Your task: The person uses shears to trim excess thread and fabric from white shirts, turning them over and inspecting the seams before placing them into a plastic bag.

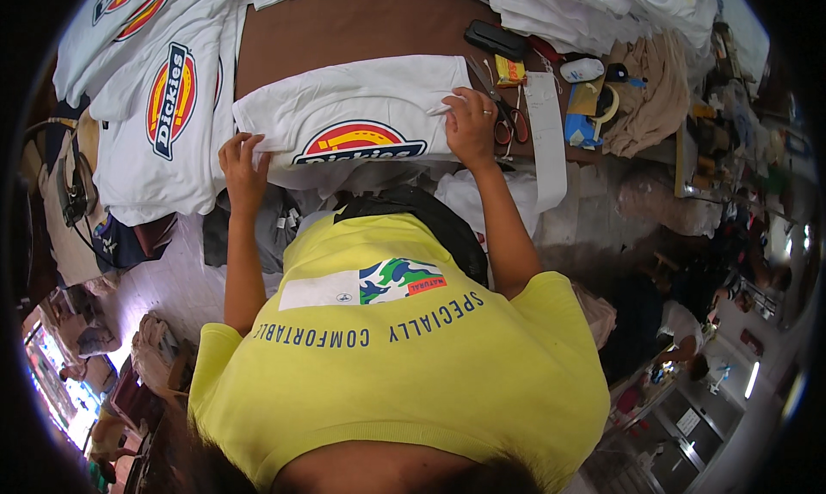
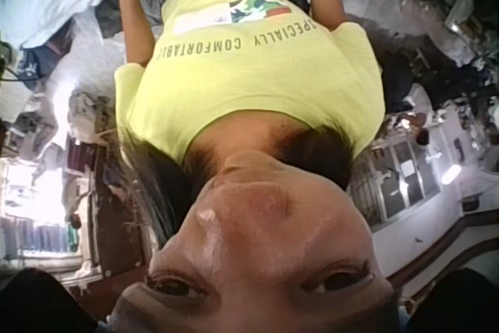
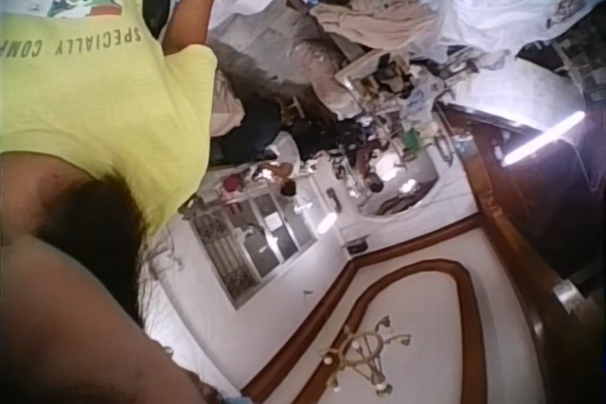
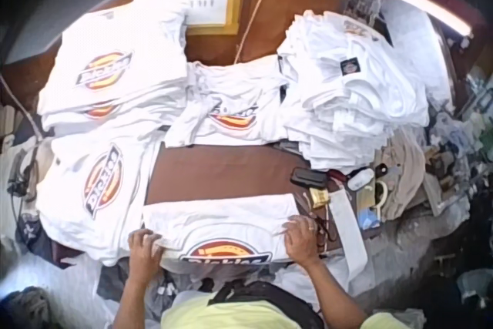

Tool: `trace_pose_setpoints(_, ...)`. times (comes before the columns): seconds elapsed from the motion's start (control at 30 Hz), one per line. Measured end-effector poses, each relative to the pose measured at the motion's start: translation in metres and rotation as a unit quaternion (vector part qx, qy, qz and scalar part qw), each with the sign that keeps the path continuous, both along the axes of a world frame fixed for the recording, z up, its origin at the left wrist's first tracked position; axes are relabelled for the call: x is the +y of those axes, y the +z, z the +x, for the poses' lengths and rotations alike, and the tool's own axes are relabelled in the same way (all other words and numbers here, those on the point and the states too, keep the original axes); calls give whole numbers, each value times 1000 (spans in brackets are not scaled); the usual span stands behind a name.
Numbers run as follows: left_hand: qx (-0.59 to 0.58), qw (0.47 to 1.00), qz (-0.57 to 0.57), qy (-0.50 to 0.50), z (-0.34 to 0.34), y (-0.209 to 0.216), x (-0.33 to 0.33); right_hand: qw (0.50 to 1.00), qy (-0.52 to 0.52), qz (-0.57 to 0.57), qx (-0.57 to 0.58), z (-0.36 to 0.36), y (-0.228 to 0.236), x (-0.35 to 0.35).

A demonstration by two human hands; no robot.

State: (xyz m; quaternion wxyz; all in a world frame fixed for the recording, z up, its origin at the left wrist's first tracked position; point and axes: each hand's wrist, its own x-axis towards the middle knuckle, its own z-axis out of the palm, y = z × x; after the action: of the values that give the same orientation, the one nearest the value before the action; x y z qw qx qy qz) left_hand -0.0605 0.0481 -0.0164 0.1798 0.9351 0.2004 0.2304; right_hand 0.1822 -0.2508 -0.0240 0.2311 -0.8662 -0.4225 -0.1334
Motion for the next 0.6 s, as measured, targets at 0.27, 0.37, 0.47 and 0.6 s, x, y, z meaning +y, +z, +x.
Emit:
trace_pose_setpoints(0.27,-8,1000,-15,26,-5,-6,4,1000,0,-15,5,2,3,4)
trace_pose_setpoints(0.37,-11,1000,23,16,-5,-7,4,999,19,-22,37,5,-3,7)
trace_pose_setpoints(0.47,-47,999,5,-2,-1,-1,12,997,23,19,67,16,-8,7)
trace_pose_setpoints(0.6,-185,971,-155,8,7,36,41,968,-9,154,196,37,33,3)
